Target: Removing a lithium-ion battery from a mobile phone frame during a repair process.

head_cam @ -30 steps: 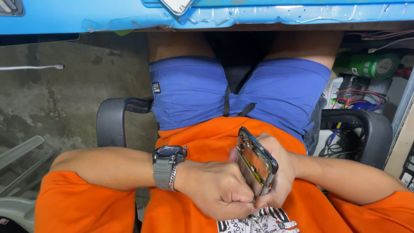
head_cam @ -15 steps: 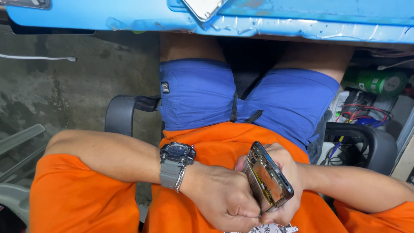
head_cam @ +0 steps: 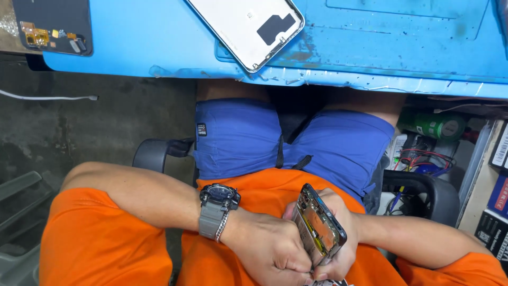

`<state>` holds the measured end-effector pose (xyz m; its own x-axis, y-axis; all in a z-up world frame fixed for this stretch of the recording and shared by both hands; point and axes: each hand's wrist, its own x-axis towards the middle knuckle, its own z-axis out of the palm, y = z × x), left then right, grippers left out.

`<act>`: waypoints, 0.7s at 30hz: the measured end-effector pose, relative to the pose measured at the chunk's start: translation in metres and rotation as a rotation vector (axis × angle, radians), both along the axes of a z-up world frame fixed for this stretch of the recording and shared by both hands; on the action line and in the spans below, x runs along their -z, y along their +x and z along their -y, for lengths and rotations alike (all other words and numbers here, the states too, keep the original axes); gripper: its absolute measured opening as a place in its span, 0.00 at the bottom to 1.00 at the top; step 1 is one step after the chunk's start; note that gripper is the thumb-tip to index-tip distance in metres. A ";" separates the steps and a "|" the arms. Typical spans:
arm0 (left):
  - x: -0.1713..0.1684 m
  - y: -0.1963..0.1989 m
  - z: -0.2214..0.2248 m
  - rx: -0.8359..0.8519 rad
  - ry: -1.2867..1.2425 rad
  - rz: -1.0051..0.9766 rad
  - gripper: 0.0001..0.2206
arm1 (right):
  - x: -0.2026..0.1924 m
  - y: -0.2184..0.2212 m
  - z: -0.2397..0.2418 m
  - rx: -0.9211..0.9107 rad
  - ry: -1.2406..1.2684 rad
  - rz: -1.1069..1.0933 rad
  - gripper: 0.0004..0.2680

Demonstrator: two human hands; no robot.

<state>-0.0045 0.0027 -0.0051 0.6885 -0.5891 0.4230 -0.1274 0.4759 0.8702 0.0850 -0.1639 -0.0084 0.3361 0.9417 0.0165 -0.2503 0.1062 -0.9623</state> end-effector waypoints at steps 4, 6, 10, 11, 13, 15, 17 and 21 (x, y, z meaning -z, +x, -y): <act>0.000 0.003 -0.002 0.013 -0.033 0.025 0.17 | 0.011 -0.004 0.010 0.026 0.007 0.124 0.31; 0.001 0.002 -0.005 -0.002 -0.026 0.031 0.16 | 0.004 -0.002 0.001 0.014 -0.016 0.123 0.29; 0.002 0.018 -0.014 0.137 -0.026 0.036 0.18 | 0.004 0.005 0.007 0.025 0.005 0.073 0.28; -0.003 0.031 -0.020 0.176 -0.021 0.085 0.18 | 0.000 0.012 0.009 0.064 0.006 0.123 0.28; -0.015 0.052 -0.031 0.228 0.200 0.026 0.12 | -0.008 0.023 0.012 0.107 -0.072 0.232 0.26; -0.003 0.048 -0.034 0.005 0.410 0.214 0.12 | -0.029 0.044 0.013 0.138 -0.083 0.261 0.27; -0.021 0.055 -0.033 -0.239 0.587 0.404 0.12 | -0.050 0.061 0.011 0.166 -0.092 0.280 0.28; -0.037 0.076 -0.019 -0.680 0.526 -0.343 0.39 | -0.061 0.076 0.013 0.319 -0.151 0.099 0.29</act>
<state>0.0720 0.0216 0.0323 0.9947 -0.0710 -0.0750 0.0698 -0.0737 0.9948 0.1611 -0.1774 0.0530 0.6169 0.7841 -0.0680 -0.1327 0.0185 -0.9910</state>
